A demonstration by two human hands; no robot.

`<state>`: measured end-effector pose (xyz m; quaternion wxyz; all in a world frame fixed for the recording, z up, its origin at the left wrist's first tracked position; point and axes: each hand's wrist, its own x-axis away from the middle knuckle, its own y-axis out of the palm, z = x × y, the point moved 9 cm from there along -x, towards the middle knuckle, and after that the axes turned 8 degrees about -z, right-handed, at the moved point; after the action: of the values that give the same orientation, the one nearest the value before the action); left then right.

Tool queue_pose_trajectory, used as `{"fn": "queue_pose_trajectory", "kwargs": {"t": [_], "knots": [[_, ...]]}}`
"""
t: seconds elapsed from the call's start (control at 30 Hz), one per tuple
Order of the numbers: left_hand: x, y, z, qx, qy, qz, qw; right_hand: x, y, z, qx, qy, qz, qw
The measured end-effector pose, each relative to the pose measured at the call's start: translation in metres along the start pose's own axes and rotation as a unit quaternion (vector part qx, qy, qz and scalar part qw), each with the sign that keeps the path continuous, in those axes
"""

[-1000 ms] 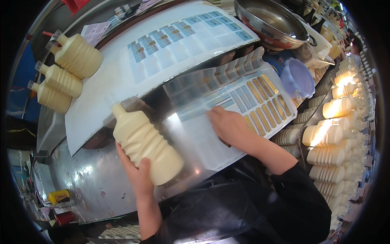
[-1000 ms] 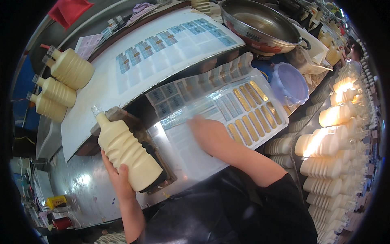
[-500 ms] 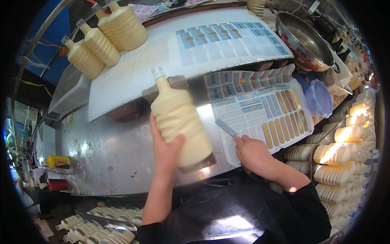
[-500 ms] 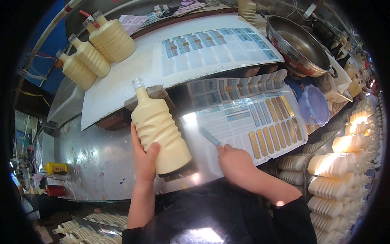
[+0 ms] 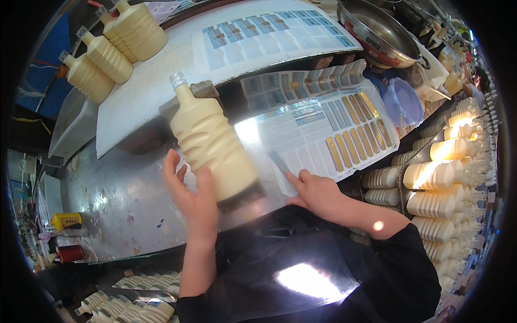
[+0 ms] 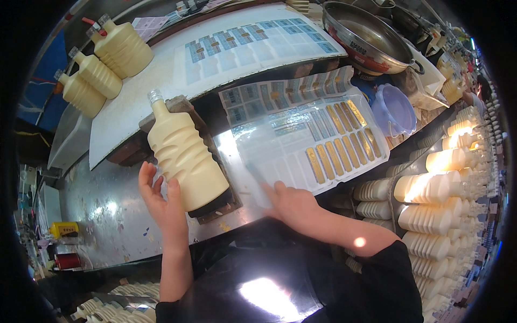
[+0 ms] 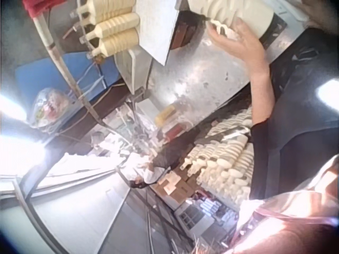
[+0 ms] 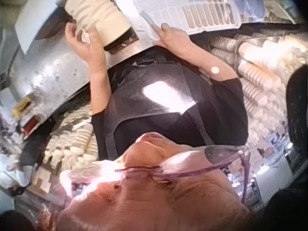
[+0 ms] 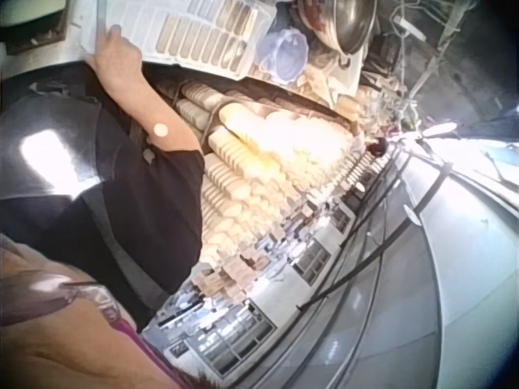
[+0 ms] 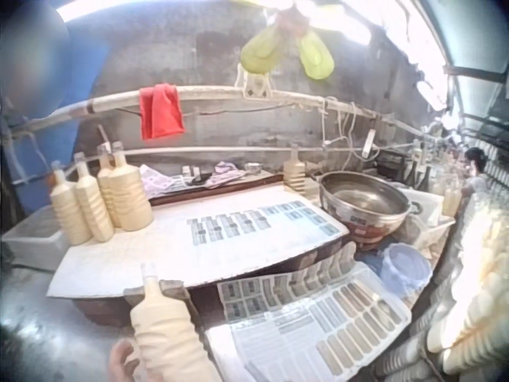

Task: The person repeatedly picks up cream-colored plastic bottles, applies rectangular labels to their bodies, and smooths them with a small tool. Finished bottles are placed on a nearby tray. The process is repeated for multiple bottles in a workshop setting.

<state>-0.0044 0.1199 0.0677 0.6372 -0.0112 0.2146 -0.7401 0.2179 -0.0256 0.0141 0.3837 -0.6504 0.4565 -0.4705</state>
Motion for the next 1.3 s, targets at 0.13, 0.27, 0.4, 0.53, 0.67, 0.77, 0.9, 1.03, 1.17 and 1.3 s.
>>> {"fn": "queue_pose_trajectory", "kwargs": {"t": [0.13, 0.27, 0.4, 0.53, 0.67, 0.77, 0.9, 1.03, 1.17, 1.3], "knots": [[0.022, -0.005, 0.042, -0.114, 0.129, 0.002, 0.985, 0.02, 0.02, -0.002, 0.051, -0.066, 0.049, 0.995], [0.04, 0.02, 0.072, -0.105, 0.196, -0.081, 0.972, 0.032, 0.014, -0.001, 0.003, -0.133, 0.122, 0.984], [0.048, 0.057, 0.095, -0.175, 0.263, -0.179, 0.932, 0.008, 0.009, 0.026, -0.359, -0.037, 0.046, 0.932], [0.046, 0.077, 0.109, -0.241, 0.26, -0.194, 0.915, -0.011, -0.031, 0.001, -0.603, 0.054, -0.031, 0.795], [0.039, 0.071, 0.118, -0.284, 0.287, -0.129, 0.906, -0.019, -0.066, -0.022, -0.609, -0.019, 0.004, 0.793], [0.033, 0.058, 0.119, -0.286, 0.294, -0.094, 0.907, -0.029, -0.077, -0.026, -0.562, -0.071, 0.042, 0.823], [0.018, 0.034, 0.113, -0.193, 0.266, -0.068, 0.942, -0.046, -0.098, -0.03, -0.517, -0.105, 0.081, 0.845], [-0.004, 0.011, 0.082, -0.013, 0.136, -0.062, 0.989, -0.077, -0.101, -0.041, -0.588, -0.109, 0.023, 0.801], [-0.027, -0.007, 0.042, 0.118, 0.004, -0.026, 0.993, -0.111, -0.089, -0.041, -0.639, -0.087, -0.029, 0.763], [-0.054, -0.017, 0.014, 0.173, -0.051, 0.032, 0.983, -0.145, -0.111, -0.035, -0.595, -0.054, 0.025, 0.802]]}}
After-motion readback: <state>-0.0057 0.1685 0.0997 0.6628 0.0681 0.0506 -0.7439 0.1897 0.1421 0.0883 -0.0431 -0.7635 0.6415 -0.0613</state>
